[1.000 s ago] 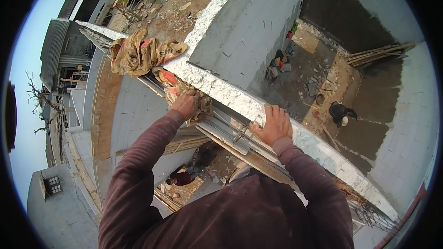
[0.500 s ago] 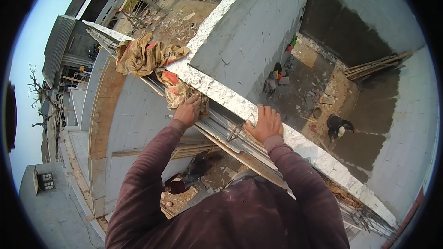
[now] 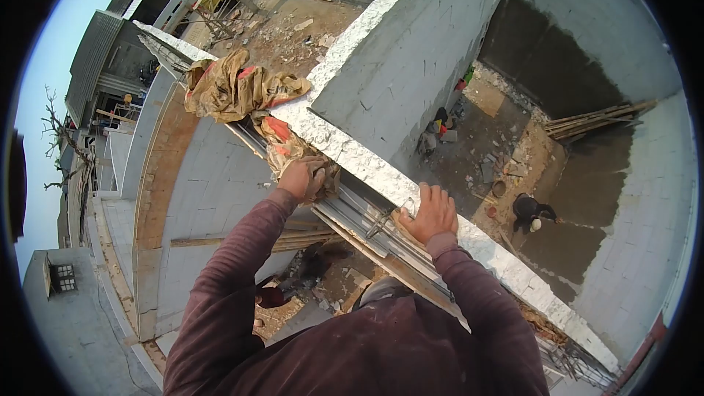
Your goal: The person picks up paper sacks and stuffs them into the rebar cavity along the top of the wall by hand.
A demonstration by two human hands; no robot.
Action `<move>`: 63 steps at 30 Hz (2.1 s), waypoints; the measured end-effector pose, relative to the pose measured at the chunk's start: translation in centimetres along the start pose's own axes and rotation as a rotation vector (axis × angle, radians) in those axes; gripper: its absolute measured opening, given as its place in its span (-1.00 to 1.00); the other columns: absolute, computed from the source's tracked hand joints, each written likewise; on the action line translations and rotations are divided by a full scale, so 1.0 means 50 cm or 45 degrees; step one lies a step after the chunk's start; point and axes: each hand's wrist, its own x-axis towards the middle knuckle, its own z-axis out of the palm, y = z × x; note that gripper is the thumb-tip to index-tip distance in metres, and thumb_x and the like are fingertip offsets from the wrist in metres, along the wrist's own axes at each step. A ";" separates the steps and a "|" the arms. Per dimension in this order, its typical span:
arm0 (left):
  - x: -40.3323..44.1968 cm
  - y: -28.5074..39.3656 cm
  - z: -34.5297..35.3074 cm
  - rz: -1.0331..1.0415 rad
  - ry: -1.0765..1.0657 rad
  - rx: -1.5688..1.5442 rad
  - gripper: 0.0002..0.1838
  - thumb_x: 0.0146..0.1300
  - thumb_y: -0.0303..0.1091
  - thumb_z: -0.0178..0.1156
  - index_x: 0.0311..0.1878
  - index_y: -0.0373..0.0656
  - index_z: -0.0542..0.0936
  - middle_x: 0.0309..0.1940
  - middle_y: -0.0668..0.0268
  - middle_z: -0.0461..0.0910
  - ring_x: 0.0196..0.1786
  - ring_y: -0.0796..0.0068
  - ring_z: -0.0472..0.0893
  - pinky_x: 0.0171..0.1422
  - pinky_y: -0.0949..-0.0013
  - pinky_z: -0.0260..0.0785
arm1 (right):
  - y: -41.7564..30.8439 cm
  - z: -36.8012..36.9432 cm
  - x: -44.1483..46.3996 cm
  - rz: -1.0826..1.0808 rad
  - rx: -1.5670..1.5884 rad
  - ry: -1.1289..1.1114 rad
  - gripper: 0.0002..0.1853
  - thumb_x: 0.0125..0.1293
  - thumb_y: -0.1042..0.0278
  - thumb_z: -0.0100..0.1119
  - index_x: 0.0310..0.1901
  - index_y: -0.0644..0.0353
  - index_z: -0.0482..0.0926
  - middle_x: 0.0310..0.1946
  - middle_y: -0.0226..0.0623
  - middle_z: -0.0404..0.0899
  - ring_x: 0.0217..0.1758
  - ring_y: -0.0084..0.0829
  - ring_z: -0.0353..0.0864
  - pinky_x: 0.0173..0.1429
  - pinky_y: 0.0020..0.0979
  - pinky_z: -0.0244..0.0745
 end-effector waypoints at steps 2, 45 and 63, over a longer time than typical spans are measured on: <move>-0.011 -0.025 0.006 -0.122 0.462 0.058 -0.42 0.31 0.00 0.29 0.18 -0.31 0.60 0.10 0.10 0.68 0.28 -0.01 0.56 0.51 -0.04 0.25 | 0.005 0.010 0.001 -0.021 -0.030 0.031 -0.29 0.11 -0.05 0.33 0.22 0.22 0.45 -0.07 -0.13 0.45 0.06 -0.11 0.46 0.15 -0.09 0.36; -0.201 -0.025 -0.297 -0.699 0.354 -1.740 -0.72 0.48 -0.29 0.16 0.12 -0.25 0.59 -0.14 0.31 0.72 -0.27 0.55 0.75 -0.30 0.45 0.67 | 0.007 0.016 -0.003 -0.035 -0.114 0.012 -0.35 0.20 -0.08 0.31 0.20 0.19 0.44 -0.02 -0.12 0.47 0.09 -0.11 0.48 0.21 -0.10 0.38; -0.577 0.093 -0.622 -0.470 0.737 -1.581 -0.68 0.56 -0.26 0.07 0.21 -0.24 0.55 0.01 0.27 0.68 -0.06 0.48 0.74 -0.01 0.34 0.68 | 0.009 0.012 -0.010 0.033 -0.048 -0.129 -0.30 0.30 -0.13 0.20 0.31 0.21 0.39 0.09 -0.09 0.45 0.25 -0.07 0.43 0.37 -0.03 0.31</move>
